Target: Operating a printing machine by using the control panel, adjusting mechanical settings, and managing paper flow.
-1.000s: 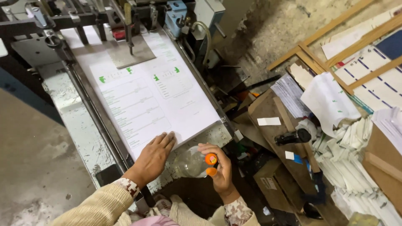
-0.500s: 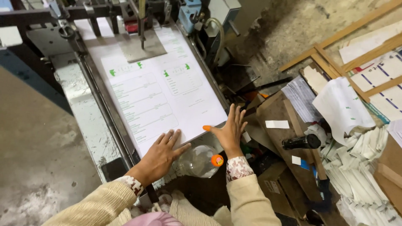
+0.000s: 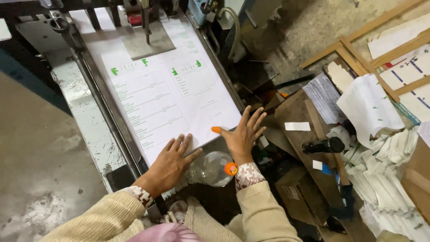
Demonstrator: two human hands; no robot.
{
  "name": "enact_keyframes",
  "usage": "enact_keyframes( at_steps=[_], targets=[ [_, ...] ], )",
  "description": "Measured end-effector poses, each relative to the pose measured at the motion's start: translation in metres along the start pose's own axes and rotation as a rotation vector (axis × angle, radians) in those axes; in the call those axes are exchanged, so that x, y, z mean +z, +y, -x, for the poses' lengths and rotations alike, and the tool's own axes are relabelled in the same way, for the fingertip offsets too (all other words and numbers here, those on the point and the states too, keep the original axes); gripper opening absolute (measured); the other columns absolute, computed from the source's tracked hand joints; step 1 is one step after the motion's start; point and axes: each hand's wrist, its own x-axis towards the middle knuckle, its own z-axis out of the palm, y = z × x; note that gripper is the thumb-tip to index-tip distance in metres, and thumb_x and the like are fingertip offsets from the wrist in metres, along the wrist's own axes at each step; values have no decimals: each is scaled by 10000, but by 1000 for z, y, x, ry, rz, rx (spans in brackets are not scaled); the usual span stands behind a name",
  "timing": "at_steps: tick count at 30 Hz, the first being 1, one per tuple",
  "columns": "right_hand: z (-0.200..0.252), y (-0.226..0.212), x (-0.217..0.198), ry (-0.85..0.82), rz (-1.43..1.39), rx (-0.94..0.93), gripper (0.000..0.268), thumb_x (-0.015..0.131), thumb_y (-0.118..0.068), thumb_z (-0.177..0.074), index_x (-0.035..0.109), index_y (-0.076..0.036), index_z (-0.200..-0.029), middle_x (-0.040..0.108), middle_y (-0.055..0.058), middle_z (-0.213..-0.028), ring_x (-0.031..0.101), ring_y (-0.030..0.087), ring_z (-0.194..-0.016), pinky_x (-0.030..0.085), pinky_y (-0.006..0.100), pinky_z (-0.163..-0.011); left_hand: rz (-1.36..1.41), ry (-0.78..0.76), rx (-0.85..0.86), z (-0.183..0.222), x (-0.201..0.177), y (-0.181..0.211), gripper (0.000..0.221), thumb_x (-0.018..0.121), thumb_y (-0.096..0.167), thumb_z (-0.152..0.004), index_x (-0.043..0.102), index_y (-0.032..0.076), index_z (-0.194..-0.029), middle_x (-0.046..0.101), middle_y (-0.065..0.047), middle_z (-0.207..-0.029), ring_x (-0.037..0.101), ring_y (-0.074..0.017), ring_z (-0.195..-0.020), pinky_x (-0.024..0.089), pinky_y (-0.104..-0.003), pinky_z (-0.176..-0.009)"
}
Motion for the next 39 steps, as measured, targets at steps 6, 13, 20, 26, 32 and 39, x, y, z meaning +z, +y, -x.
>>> enact_keyframes(
  at_steps=[6,13,20,26,32,39],
  targets=[
    [-7,12,4,-59,-89,-28,1305,840,-580,-604,104,-63,-1548,-85,263,-1582,-132,425,-1456,-15,683,-1107,-12,-8,-13,3,-8,2,602,475,223,-946,273,270,-1512,272,-230,-1524,257,-421,-1412,247,-519,-1130],
    [-5,6,9,8,-39,-26,1320,861,-537,-555,128,-54,-1541,-56,273,-1581,-111,406,-1466,-17,676,-1114,-11,-17,-1,3,-8,1,609,468,225,-949,255,259,-1519,264,-228,-1527,251,-421,-1416,251,-514,-1130],
    [-3,8,17,0,-74,-64,1247,825,-542,-634,126,-54,-1544,-67,250,-1589,-121,396,-1468,-25,674,-1105,-26,-7,0,2,-2,0,629,509,249,-938,262,239,-1517,264,-224,-1529,252,-418,-1416,260,-511,-1130],
    [-1,8,16,12,-47,-72,1255,812,-588,-616,150,-44,-1534,-36,249,-1592,-77,395,-1475,15,679,-1112,-19,27,-1,-1,8,-2,669,516,173,-907,250,190,-1521,272,-232,-1526,257,-420,-1414,264,-504,-1125],
    [0,32,19,18,-132,-100,1153,807,-527,-684,177,-74,-1536,14,232,-1597,-59,399,-1475,18,696,-1099,-64,28,10,1,8,-1,663,496,70,-875,291,136,-1502,263,-243,-1533,242,-420,-1421,258,-503,-1124],
    [69,25,-57,-219,-979,-475,894,553,-661,-807,373,-53,-1437,449,176,-1471,385,298,-1409,267,468,-1161,-33,314,125,-6,45,-11,729,443,-34,-741,298,47,-1450,84,-283,-1560,57,-428,-1444,82,-553,-1143]
  ],
)
